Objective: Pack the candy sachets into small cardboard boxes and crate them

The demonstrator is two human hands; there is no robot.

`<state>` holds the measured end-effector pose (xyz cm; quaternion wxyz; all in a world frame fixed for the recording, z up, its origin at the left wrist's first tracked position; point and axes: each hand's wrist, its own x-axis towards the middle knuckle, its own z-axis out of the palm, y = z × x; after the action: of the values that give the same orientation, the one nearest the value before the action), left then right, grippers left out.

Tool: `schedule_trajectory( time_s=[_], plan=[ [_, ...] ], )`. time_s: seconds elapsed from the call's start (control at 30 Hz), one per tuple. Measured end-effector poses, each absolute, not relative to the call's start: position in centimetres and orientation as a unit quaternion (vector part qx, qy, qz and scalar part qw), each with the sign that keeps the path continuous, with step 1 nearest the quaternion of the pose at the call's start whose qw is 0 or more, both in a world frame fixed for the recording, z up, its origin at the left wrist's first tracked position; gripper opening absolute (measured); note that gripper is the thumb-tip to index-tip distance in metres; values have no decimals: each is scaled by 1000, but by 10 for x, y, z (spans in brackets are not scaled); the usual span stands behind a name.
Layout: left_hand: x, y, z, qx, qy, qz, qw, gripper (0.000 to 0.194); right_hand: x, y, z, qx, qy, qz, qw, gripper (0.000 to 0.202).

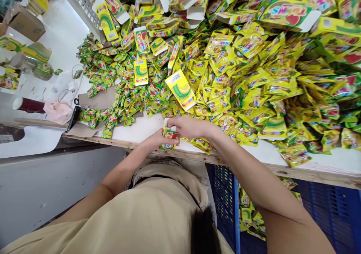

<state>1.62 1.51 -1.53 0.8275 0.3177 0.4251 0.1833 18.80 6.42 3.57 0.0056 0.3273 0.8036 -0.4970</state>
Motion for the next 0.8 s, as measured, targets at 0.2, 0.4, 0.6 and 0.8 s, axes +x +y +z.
schedule_trajectory(
  time_s=[0.2,0.4,0.6,0.8],
  plan=[
    [17,16,-11,319,419,184,830,45,190,62,38,337,790,-512,16,18],
    [16,17,-13,320,429,174,827,47,192,64,33,314,772,-552,17,18],
    [15,17,-11,315,431,166,829,45,191,69,41,292,734,-607,88,21],
    [16,17,-12,320,432,170,826,44,184,67,43,364,814,-446,83,22]
  ],
)
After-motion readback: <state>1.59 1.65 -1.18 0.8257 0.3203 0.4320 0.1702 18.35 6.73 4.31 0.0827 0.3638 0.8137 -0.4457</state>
